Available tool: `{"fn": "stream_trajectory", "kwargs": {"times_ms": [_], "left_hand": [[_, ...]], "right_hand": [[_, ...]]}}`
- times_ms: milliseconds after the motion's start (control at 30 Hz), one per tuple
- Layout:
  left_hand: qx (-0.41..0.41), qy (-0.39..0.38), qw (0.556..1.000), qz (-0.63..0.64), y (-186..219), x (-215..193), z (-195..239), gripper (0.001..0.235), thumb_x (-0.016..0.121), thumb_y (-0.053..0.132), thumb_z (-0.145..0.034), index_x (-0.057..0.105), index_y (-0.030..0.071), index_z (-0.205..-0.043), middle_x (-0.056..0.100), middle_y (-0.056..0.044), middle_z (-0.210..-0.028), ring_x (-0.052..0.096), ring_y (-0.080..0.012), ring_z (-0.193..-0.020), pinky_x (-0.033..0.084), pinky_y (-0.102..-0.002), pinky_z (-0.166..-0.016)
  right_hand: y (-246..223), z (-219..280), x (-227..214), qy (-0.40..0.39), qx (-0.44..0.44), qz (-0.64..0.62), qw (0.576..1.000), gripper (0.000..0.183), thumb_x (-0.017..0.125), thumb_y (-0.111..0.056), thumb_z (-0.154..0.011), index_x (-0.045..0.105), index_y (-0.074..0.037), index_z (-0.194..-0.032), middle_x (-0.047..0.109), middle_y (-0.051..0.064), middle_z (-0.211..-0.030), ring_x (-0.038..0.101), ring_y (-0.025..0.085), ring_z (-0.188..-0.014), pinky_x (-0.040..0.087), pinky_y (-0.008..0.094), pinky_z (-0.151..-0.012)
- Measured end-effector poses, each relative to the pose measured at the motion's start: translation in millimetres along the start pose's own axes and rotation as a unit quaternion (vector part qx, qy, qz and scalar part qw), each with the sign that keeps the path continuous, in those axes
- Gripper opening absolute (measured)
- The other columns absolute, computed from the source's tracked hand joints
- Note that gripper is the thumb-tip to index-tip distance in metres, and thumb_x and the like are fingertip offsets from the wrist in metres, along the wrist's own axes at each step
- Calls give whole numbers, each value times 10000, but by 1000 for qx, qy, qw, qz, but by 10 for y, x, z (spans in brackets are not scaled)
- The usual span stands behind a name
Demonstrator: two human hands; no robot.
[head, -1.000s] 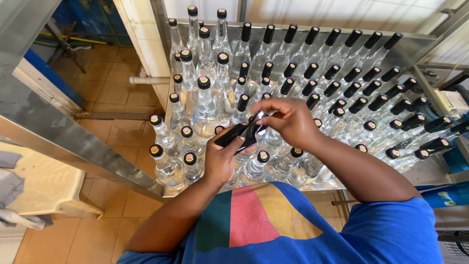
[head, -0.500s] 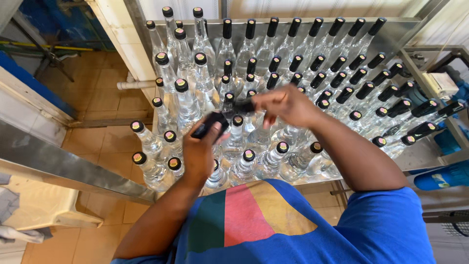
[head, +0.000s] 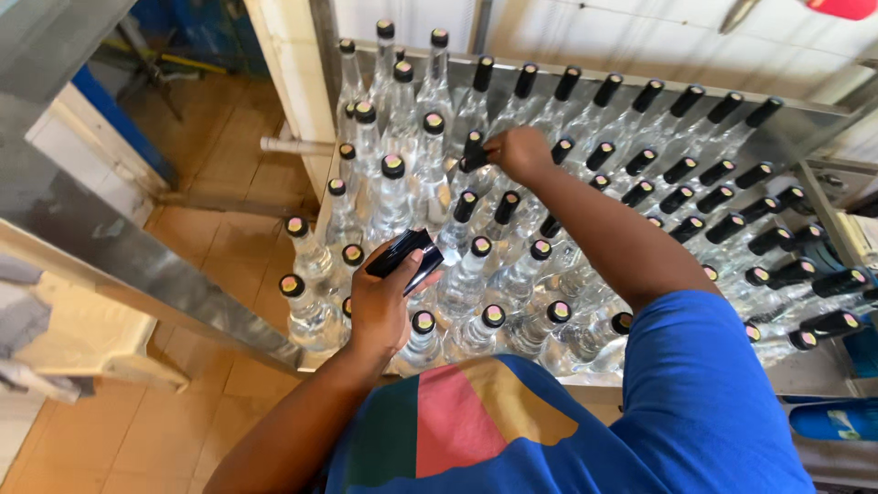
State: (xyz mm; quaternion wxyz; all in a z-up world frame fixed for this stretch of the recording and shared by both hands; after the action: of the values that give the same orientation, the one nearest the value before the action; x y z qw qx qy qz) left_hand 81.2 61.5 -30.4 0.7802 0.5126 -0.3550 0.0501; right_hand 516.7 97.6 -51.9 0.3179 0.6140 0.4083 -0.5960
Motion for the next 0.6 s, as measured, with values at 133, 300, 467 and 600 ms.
{"fn": "stream_trajectory", "kwargs": {"times_ms": [133, 300, 467, 600], "left_hand": [[18, -4, 1000, 19, -42, -145, -48, 287, 874, 30, -929, 798, -50, -1193, 793, -264, -1025, 825, -406, -948, 720, -668, -828], [-4, -5, 1000, 12, -46, -152, -29, 289, 855, 16, -946, 796, -43, -1223, 785, -245, -1047, 818, -384, -968, 727, -651, -831], [-14, -13, 1000, 16, -73, -114, -15, 303, 838, 14, -962, 783, -43, -1255, 773, -222, -1062, 805, -345, -980, 730, -631, -835], [-23, -20, 999, 20, -23, -93, 54, 289, 831, 11, -970, 786, -29, -1254, 779, -211, -1075, 806, -330, -985, 734, -630, -849]], "right_hand": [[-88, -143, 106, 1, -12, -12, 1000, 208, 823, -342, -999, 879, -349, -1200, 862, 25, -1032, 813, 389, -1021, 649, 525, -934], [-545, 8, -286, 49, -81, -117, 989, 184, 832, -272, -942, 806, -241, -1121, 832, -6, -991, 793, 369, -1009, 625, 533, -906], [-1090, 130, -530, 41, -275, -12, 960, 597, 985, -325, -799, 765, -185, -1336, 685, 174, -1391, 631, 493, -1348, 583, 608, -1083], [-909, -136, 238, -99, -275, 105, 951, 305, 917, -183, -873, 879, -159, -1175, 756, 137, -1087, 776, 432, -1063, 641, 561, -989]]}}
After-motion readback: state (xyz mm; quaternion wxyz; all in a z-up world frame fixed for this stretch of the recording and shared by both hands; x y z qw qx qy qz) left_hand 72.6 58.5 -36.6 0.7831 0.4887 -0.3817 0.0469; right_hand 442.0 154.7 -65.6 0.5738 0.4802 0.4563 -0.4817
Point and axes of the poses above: each hand's wrist, its own z-axis away from the middle knuckle, its own x-axis out of the palm, y = z × x, the point moved 9 cm from there along -z, towards the middle knuckle
